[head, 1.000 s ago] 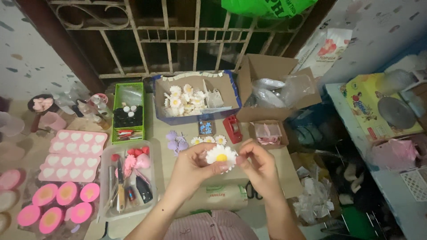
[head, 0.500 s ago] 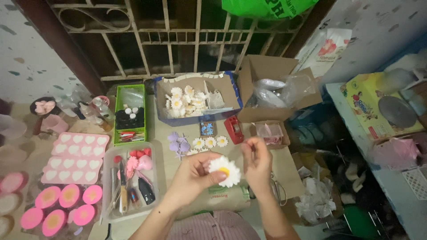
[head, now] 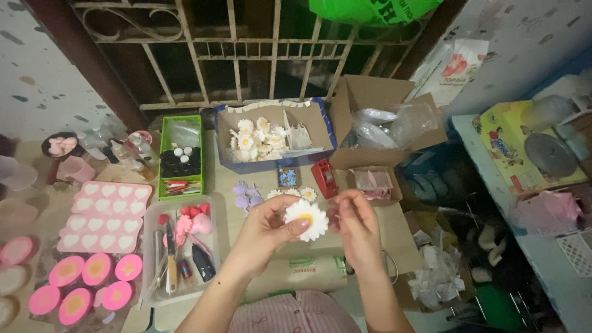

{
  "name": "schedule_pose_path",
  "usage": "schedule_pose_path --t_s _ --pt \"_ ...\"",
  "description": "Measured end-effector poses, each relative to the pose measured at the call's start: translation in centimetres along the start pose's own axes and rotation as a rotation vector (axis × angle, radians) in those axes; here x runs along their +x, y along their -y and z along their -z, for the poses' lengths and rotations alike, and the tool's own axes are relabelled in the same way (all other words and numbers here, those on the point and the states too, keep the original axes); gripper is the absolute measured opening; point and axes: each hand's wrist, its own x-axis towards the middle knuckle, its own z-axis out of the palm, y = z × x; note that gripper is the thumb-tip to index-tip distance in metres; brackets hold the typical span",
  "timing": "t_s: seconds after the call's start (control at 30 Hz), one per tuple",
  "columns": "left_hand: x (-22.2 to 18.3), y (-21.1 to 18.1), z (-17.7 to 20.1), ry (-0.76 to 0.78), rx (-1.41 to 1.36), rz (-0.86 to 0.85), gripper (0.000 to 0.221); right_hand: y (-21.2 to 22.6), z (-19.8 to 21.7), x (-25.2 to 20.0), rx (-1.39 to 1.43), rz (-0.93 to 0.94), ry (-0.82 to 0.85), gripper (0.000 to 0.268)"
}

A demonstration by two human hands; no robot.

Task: The person prepares artificial flowers for packaging by wrapping a stem in plastic film using scissors and wiping a surface with a cloth.

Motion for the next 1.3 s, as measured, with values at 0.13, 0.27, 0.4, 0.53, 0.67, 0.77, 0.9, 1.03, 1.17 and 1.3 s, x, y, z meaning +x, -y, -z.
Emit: schedule_pose_path --t_s 0.13,0.27,0.4,0.53,0.67,0.77,0.9,1.03,1.17,1.3 --pt "0.3 -0.4 0.1 0.010 0.026 0.042 0.040 -0.5 1.6 0.0 0.029 -0.108 0.058 0.028" --pt "0.4 -0.7 -0.1 0.019 0.103 0.020 0.042 -1.0 3.2 0.1 0.056 -0.201 0.145 0.036" --pt "0.7 -1.1 -0.3 0.121 0.358 -0.166 0.050 -1.0 3.5 0.3 -0.039 -0.139 0.181 0.023" --pt "0.6 0.4 0.9 0.197 0.355 -0.098 0.038 -0.9 3.5 0.5 -0.081 -0.121 0.178 0.019" --pt "0.4 0.2 0.8 0.350 0.306 -0.058 0.037 -0.5 3.2 1.3 -0.018 -0.086 0.154 0.019" --pt "0.2 0.1 0.1 0.338 0.340 -0.086 0.044 0.2 3.4 2.1 0.007 0.003 0.110 0.019" --pt "-0.2 -0.9 -1.8 0.127 0.392 -0.042 0.065 3.4 1.6 2.0 -0.039 0.120 0.103 0.020" --pt "1.2 1.4 -2.7 0.043 0.658 -0.048 0.057 4.0 1.4 0.2 -0.149 0.215 0.170 0.022" --pt "3.0 4.6 -3.3 0.004 0.326 0.110 0.054 3.8 1.2 -2.3 -0.362 0.290 0.266 0.019" --pt "3.7 10.7 -2.1 0.271 -0.479 0.184 0.073 2.0 3.1 -3.6 -0.355 0.204 0.185 0.016"
